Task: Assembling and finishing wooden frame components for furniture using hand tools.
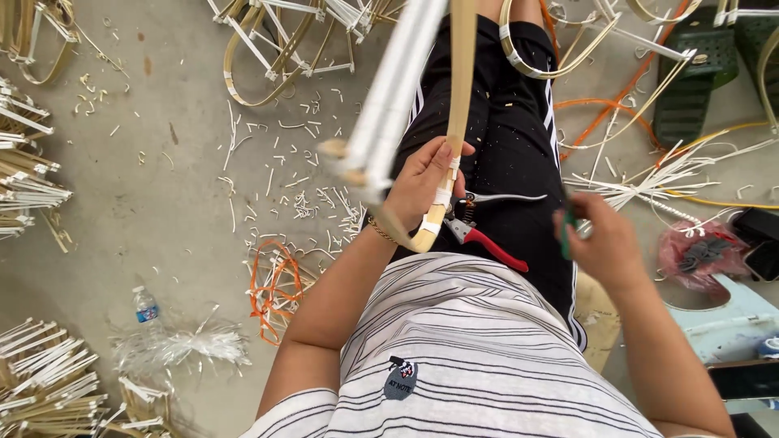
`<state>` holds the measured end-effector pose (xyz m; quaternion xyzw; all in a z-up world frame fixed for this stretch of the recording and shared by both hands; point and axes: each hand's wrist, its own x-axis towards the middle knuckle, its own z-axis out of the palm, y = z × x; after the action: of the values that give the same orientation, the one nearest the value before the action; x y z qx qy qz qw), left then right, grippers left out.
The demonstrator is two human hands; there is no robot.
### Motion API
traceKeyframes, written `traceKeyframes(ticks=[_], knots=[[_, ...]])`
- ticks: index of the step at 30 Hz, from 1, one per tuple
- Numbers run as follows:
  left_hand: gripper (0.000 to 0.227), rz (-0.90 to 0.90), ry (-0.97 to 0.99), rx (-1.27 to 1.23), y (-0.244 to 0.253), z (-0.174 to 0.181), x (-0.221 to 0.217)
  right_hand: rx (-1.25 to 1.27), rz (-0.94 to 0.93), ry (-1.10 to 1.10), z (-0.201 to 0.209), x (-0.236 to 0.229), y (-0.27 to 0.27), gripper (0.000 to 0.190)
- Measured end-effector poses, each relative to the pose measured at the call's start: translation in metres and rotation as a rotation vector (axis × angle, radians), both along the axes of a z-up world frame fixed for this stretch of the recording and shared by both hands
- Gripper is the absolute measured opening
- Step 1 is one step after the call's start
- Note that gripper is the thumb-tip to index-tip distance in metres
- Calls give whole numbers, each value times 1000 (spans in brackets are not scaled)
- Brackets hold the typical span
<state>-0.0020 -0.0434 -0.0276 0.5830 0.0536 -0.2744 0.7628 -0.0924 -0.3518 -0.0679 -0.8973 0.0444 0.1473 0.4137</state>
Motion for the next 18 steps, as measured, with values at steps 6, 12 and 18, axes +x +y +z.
traceKeyframes(ticks=[6,12,18], knots=[[39,42,31,-25,-1,10,-17,113,193,-427,57,12,64,56],[35,41,92,-215,3,15,-24,-121,202,-712,69,14,74,56],[35,38,81,-230,0,8,-31,-186,205,-705,68,10,71,51]])
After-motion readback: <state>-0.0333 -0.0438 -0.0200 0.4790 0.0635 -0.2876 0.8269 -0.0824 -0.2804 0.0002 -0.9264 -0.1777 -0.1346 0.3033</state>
